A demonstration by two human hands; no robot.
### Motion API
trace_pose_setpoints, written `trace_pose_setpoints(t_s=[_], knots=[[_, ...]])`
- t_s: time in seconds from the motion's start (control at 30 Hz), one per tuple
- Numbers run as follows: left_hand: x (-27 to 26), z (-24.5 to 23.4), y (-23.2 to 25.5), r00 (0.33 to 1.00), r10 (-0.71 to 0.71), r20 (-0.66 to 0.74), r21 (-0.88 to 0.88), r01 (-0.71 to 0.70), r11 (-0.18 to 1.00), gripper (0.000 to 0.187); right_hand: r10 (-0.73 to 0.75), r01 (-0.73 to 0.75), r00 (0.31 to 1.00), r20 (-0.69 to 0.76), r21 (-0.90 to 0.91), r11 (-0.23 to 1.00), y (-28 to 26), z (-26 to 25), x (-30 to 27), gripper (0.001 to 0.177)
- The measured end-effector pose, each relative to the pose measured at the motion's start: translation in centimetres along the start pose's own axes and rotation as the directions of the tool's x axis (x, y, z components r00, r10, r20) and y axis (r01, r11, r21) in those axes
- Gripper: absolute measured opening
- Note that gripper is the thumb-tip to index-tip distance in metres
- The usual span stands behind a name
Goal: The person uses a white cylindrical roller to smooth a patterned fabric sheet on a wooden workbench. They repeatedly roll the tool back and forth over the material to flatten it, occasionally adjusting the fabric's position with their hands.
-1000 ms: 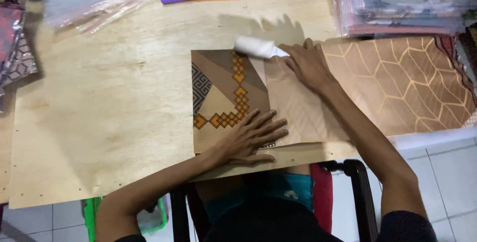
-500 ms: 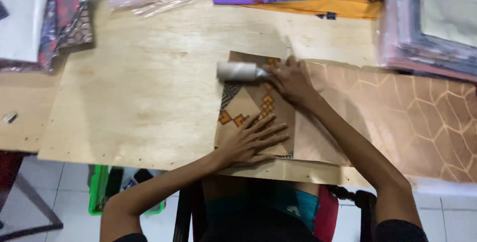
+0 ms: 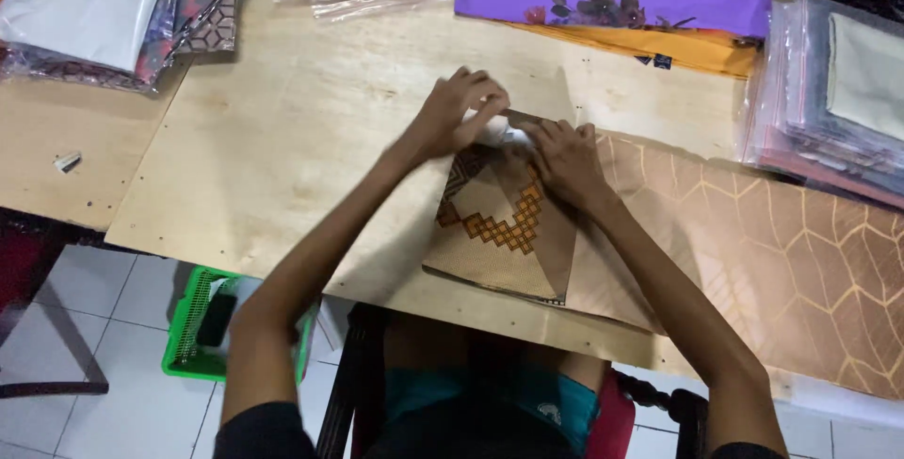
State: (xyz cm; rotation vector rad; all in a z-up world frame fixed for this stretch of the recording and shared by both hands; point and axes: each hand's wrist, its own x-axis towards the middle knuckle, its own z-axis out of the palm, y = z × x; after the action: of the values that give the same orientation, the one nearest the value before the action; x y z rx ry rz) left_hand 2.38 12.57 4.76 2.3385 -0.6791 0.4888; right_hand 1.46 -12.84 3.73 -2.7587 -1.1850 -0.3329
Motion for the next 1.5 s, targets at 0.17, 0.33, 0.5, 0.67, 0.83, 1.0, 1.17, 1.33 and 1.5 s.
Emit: trace_pose_setpoints(t_s=[0.17,0.33,0.5,0.67,0.83,1.0,1.17,1.33,1.5], knots=[[3.0,7.0,-9.0,0.823,-0.299,0.483,0.067,0.305,0.950,0.026,-0.022,0.025,0.999,0.027,-0.107,0.994,-1.4,2.3,-3.6,0.028],[2.3,5.6,-6.6,0.754,-0.378,0.538,0.255,0.282,0.925,0.013,-0.009,0.017,0.991,0.132,-0.059,0.998,-9.6,-6.2,-8.7,0.028],[0.1,5.8,-6.0,0.862,-0.335,0.381,0.264,0.246,0.933,0.035,-0.221,0.218,0.973,0.064,0.047,0.975,-11.0,-5.8,-15.2,0.025],[-7.5,3.5,0.0,0.841,-0.534,0.085,0.344,0.478,0.808,0.069,-0.076,0.104,0.992,-0.102,0.312,0.944,-3.8,1.1,-18.0,0.029],[-11.7,1.4,5.6,0.764,-0.628,0.148,0.438,0.519,0.734,0.067,0.216,-0.088,0.965,-0.151,0.587,0.805,1.7,0.9,-10.6,0.042],[-11.1,3.5,6.4,0.676,-0.722,0.149,0.375,0.637,0.674,0.037,0.207,-0.062,0.974,-0.096,0.763,0.644,0.6,-2.6,-0.7,0.025],[-10.7,0.9,10.7,0.694,-0.713,0.099,0.342,0.649,0.680,0.043,-0.070,0.090,0.996,-0.058,0.681,0.726,-2.3,-4.4,7.4,0.024],[-13.3,2.5,8.5,0.757,-0.644,0.112,0.381,0.566,0.731,0.032,-0.183,0.071,0.969,0.163,0.531,0.844,-0.1,2.4,12.9,0.041],[-13.2,0.6,10.5,0.672,-0.713,0.202,0.204,0.683,0.702,0.030,-0.144,0.016,0.933,0.329,0.363,0.932,1.0,4.7,14.9,0.049]])
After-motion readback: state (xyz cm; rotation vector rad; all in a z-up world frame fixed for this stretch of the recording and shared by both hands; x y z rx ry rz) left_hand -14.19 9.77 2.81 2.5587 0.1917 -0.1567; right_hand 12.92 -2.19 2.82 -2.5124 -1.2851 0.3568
